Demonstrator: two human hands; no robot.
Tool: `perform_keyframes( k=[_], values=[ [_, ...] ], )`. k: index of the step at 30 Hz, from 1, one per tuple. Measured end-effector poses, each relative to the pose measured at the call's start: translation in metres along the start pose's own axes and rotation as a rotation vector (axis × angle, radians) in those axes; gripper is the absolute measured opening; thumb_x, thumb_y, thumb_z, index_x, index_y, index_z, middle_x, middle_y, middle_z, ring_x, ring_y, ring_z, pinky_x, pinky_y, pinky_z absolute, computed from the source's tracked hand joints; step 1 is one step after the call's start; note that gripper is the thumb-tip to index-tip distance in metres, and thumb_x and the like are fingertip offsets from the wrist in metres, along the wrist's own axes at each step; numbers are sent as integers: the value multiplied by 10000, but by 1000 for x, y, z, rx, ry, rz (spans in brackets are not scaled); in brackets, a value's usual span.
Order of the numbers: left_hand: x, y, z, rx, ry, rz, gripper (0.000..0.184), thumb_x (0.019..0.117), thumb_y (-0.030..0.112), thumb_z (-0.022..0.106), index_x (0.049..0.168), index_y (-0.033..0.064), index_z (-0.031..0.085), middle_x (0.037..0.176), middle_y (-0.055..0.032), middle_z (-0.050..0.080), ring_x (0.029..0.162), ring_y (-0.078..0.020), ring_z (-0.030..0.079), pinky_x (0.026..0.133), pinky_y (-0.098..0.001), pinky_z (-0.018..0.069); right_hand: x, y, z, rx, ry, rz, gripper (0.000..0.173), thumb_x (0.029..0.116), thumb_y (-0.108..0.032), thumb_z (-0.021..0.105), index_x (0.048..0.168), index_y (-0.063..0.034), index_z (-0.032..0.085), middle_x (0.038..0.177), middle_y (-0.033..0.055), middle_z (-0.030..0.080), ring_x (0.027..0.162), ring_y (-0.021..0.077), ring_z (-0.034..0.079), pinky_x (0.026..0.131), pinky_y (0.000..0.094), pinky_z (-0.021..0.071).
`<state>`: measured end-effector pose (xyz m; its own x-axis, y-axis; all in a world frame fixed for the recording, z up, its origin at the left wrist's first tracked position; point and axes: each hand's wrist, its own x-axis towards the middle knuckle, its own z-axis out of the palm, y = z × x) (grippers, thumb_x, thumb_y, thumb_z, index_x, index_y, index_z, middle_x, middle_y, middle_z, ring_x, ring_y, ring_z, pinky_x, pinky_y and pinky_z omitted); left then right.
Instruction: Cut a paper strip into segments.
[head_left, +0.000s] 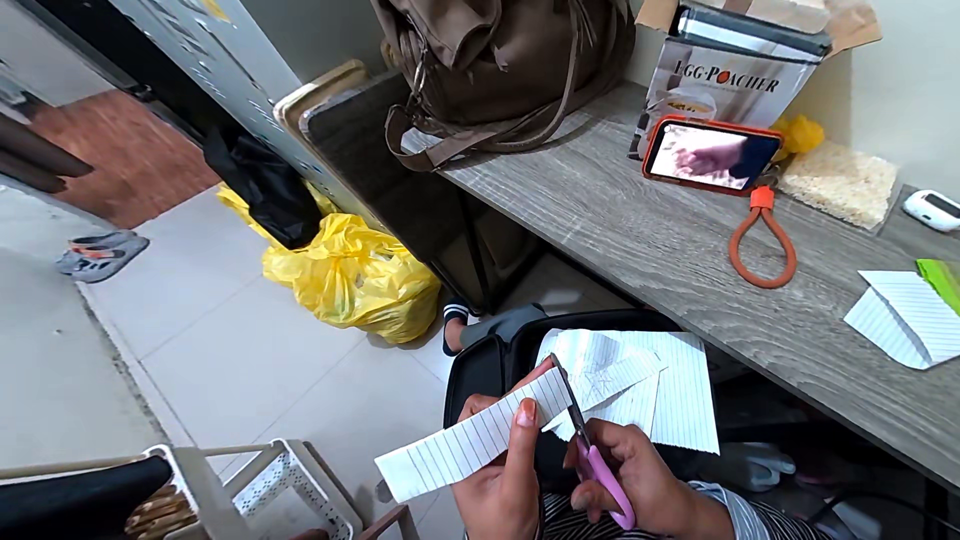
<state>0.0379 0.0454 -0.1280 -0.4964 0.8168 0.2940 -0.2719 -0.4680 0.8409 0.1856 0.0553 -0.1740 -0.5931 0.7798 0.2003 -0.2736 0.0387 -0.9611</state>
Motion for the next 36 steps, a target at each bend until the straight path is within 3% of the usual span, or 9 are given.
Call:
perform_keyframes(
  k=[5, 8, 12, 18, 22, 29, 31, 33, 36],
  values=[
    [0, 0, 2, -12, -27, -4, 96, 970, 208, 708, 973, 143, 637, 1070, -143, 777, 969, -244, 773, 823, -349, 650, 3, 5, -3, -91, -86, -50, 543, 964, -454, 673, 1163, 41, 570, 845, 13, 621, 768, -23, 604, 712, 140, 517],
    [0, 0, 1, -4, -26, -5, 87, 967, 200, 709, 973, 142, 645, 1077, -147, 775, 979, -251, 771, 838, -355, 646, 2, 4, -2, -68, -42, -43, 438, 954, -391, 707, 1078, 15, 600, 755, -20, 599, 659, -56, 556, 616, 112, 478],
    [0, -1, 0, -5, -5, -4, 102, 962, 198, 715, 974, 132, 638, 1073, -150, 775, 970, -248, 773, 827, -353, 647, 0, 0, 0, 8, 4, 16, 320, 933, -305, 742, 1008, -15, 631, 705, -49, 628, 582, -57, 597, 539, 130, 528],
    [0, 0, 2, -17, -18, -13, 102, 967, 195, 709, 969, 127, 634, 1068, -158, 775, 963, -252, 774, 820, -356, 650, 3, 5, -2, -89, -73, -29, 546, 958, -460, 680, 1158, 36, 569, 855, 9, 611, 774, -33, 589, 719, 133, 506],
    [0, -1, 1, -8, -17, -22, 100, 969, 187, 705, 981, 128, 625, 1092, -159, 771, 984, -251, 770, 829, -351, 646, 2, 3, -1, -99, -28, -37, 486, 949, -379, 715, 1144, 34, 548, 819, -4, 609, 724, -57, 569, 679, 111, 489],
    [1, -1, 1, -9, -10, -3, 92, 964, 188, 711, 981, 129, 643, 1093, -149, 772, 995, -249, 767, 844, -356, 644, 0, -2, 3, 31, 64, 64, 326, 906, -278, 773, 1038, -83, 547, 730, -78, 652, 586, -43, 618, 528, 149, 537],
    [1, -1, 1, -8, -1, -8, 104, 960, 190, 715, 984, 125, 638, 1082, -152, 773, 978, -252, 771, 834, -361, 647, 1, 2, 2, 19, 44, 24, 356, 913, -310, 765, 1056, -71, 543, 770, -70, 647, 639, -54, 620, 575, 138, 540],
    [0, 0, 2, -7, 8, -18, 113, 953, 195, 726, 982, 131, 638, 1061, -145, 777, 956, -249, 775, 822, -363, 652, 2, 7, 0, -18, -14, -29, 448, 941, -376, 728, 1138, -42, 504, 869, -45, 613, 764, -50, 602, 700, 140, 529],
    [-1, -1, 3, -11, 11, -27, 115, 962, 188, 713, 981, 131, 615, 1073, -148, 776, 958, -248, 775, 814, -357, 652, 3, 7, 2, -44, -20, -28, 571, 932, -445, 720, 1197, -13, 457, 872, -34, 612, 781, -35, 616, 719, 162, 542]
  ],
)
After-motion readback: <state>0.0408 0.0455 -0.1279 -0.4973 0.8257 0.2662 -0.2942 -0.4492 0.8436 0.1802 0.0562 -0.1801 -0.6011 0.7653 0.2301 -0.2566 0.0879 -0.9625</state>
